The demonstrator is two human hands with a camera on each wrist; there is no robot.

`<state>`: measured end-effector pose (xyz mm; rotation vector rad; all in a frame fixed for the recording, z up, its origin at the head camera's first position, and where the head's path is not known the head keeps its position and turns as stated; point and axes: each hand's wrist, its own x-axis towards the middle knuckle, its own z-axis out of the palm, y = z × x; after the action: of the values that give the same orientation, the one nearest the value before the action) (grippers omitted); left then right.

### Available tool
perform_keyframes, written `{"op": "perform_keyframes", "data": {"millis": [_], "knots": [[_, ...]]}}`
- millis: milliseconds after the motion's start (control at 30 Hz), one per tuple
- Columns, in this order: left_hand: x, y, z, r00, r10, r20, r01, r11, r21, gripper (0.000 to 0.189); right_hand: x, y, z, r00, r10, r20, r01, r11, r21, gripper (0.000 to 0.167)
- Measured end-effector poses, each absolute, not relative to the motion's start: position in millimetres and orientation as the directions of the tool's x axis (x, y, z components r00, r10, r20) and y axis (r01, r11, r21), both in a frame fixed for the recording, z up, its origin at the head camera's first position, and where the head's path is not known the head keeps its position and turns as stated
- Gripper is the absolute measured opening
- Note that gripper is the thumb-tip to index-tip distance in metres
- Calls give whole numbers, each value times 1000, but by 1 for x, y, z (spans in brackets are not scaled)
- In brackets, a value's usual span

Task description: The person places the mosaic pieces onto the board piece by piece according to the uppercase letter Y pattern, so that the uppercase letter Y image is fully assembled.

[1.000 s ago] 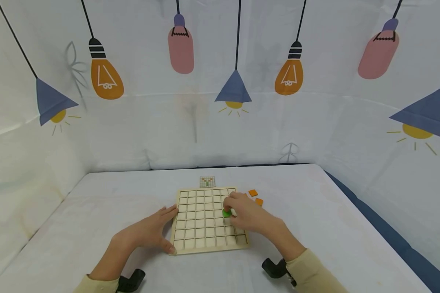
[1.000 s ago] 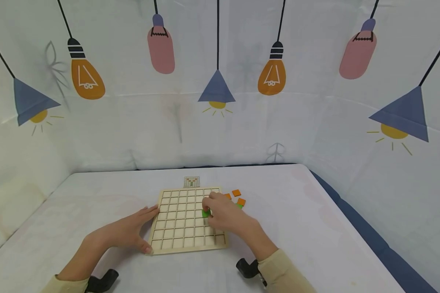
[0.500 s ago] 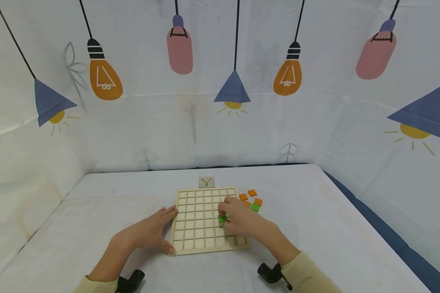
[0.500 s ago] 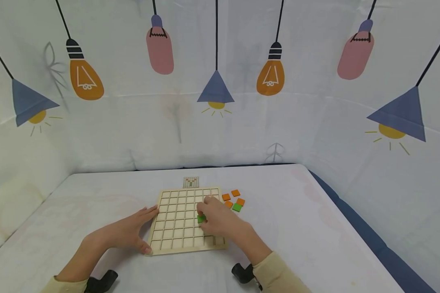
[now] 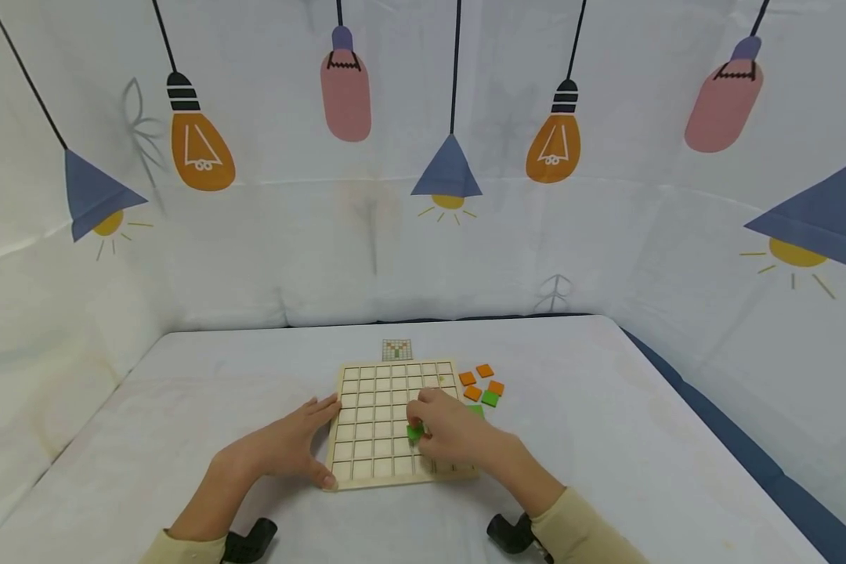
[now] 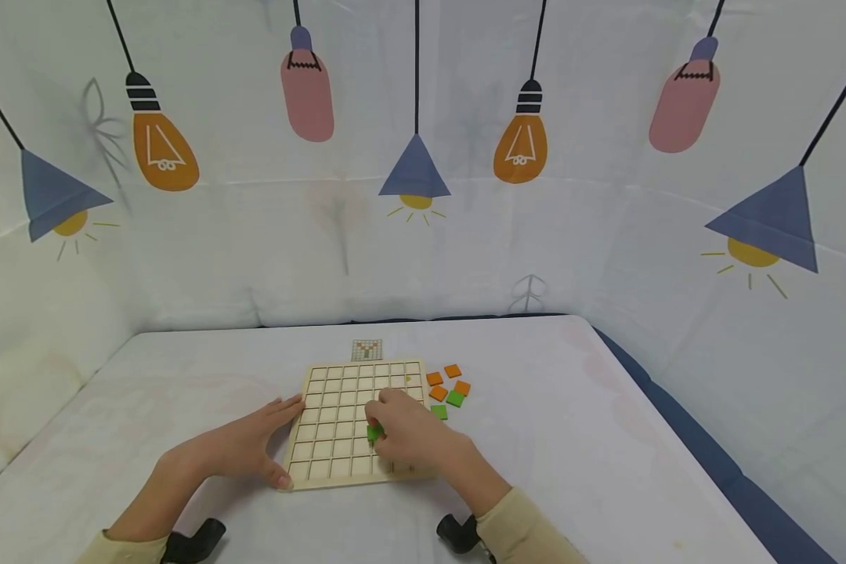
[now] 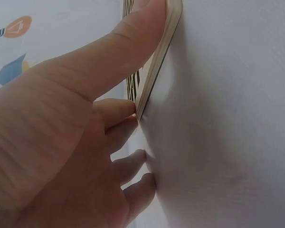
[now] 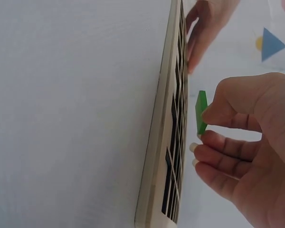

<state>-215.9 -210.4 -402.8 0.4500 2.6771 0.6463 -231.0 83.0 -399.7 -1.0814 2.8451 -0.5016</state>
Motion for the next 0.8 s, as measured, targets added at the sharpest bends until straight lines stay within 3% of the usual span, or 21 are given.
{"op": "perform_keyframes", "data": {"millis": [800], "knots": [[-218, -211, -406, -888, 387, -248, 226, 837, 498, 126, -227, 69, -405, -723, -691, 31, -665, 681, -307, 22]]}}
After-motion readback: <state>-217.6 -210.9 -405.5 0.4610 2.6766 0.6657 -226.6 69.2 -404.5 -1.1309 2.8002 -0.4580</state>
